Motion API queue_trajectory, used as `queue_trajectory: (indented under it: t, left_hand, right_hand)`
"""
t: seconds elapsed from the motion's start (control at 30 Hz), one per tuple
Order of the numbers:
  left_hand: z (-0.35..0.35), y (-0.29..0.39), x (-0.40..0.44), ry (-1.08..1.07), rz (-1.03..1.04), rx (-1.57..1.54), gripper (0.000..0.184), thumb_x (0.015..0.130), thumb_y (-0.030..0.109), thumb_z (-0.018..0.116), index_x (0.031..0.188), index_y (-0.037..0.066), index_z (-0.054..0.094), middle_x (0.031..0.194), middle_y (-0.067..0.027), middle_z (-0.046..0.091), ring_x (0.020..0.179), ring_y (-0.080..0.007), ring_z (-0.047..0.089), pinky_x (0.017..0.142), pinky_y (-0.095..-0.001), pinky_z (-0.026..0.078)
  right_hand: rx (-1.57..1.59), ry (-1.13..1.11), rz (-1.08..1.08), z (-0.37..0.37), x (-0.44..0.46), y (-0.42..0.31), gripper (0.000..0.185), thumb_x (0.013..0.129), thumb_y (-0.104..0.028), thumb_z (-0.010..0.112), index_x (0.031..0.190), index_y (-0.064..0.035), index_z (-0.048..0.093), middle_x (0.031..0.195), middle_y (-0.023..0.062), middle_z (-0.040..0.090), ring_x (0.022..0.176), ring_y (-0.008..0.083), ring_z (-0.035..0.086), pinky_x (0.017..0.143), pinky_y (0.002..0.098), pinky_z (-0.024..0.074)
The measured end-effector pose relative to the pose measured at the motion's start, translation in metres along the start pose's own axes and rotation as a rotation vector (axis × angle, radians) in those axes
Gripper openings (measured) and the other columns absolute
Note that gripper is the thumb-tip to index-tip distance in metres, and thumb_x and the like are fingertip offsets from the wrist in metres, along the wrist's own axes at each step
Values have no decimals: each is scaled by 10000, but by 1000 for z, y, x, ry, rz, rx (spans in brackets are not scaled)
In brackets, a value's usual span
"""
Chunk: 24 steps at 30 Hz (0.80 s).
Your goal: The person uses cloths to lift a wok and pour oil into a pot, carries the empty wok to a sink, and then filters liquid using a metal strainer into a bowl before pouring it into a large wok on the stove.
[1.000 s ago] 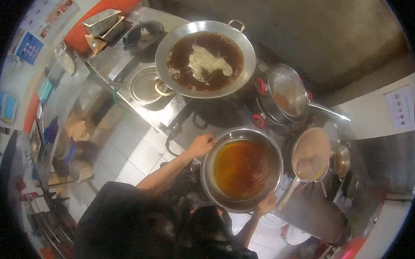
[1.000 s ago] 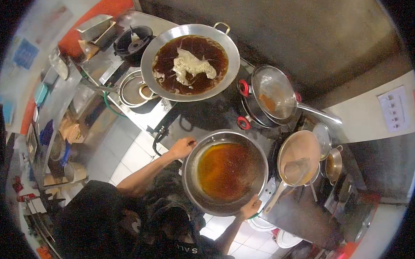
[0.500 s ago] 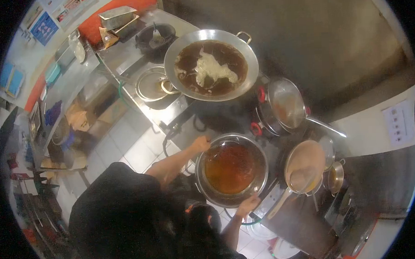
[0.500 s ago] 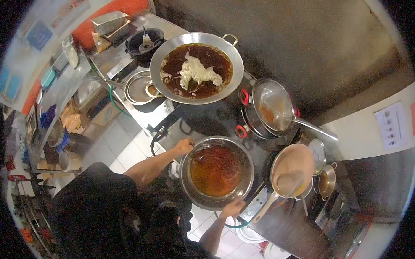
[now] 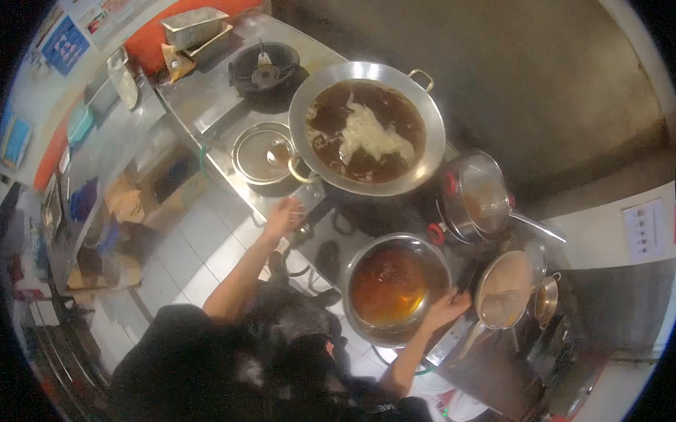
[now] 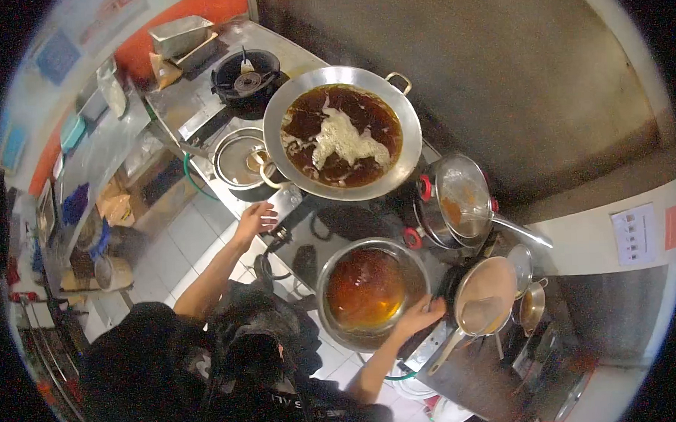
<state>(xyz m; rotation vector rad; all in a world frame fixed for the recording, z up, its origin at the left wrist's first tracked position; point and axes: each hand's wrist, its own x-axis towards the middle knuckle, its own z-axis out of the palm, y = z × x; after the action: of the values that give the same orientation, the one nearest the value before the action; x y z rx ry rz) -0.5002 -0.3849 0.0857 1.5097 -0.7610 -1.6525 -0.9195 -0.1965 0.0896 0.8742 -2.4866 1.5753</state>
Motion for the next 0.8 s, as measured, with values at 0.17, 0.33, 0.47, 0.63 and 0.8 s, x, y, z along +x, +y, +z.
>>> queue_trajectory:
  t: [0.17,0.33,0.47,0.63,0.8]
  left_hand:
    - [-49,53,10,-22,56,-11,475,957,472,496,1148,41,559,1026,-80,637,901,-164,635,783,-288,504]
    - [-47,75,27,-119,100,-6,447,964,417,519,1149,12,553,1003,-57,627,874,-147,629,778,-282,495]
    - [-35,70,42,-130,185,21,406,947,309,572,1152,-41,548,952,-86,661,821,-151,616,744,-269,483]
    - [-23,89,38,-3,53,99,265,935,219,614,1058,-14,580,875,-37,618,805,-110,577,739,-265,484]
    - [-12,92,44,48,38,98,241,924,167,610,1080,-12,569,895,-63,649,846,-134,593,760,-285,476]
  right_hand:
    - [73,-89,-191,92,57,-123,397,916,-197,622,1211,36,493,1127,193,533,1049,299,523,936,391,404]
    - [10,-258,-399,192,121,-230,399,898,-213,626,1191,35,517,1179,205,536,1111,315,509,961,401,392]
    - [-39,-418,-523,290,184,-275,391,899,-230,596,1201,10,539,1216,221,537,1162,365,498,1006,424,375]
    - [-152,-613,-577,430,253,-283,421,894,-253,591,1228,-4,533,1248,233,519,1190,392,479,1009,439,381]
    - [-501,-772,-505,544,297,-264,519,925,-392,498,1278,-12,513,1276,269,524,1200,419,491,1005,481,391]
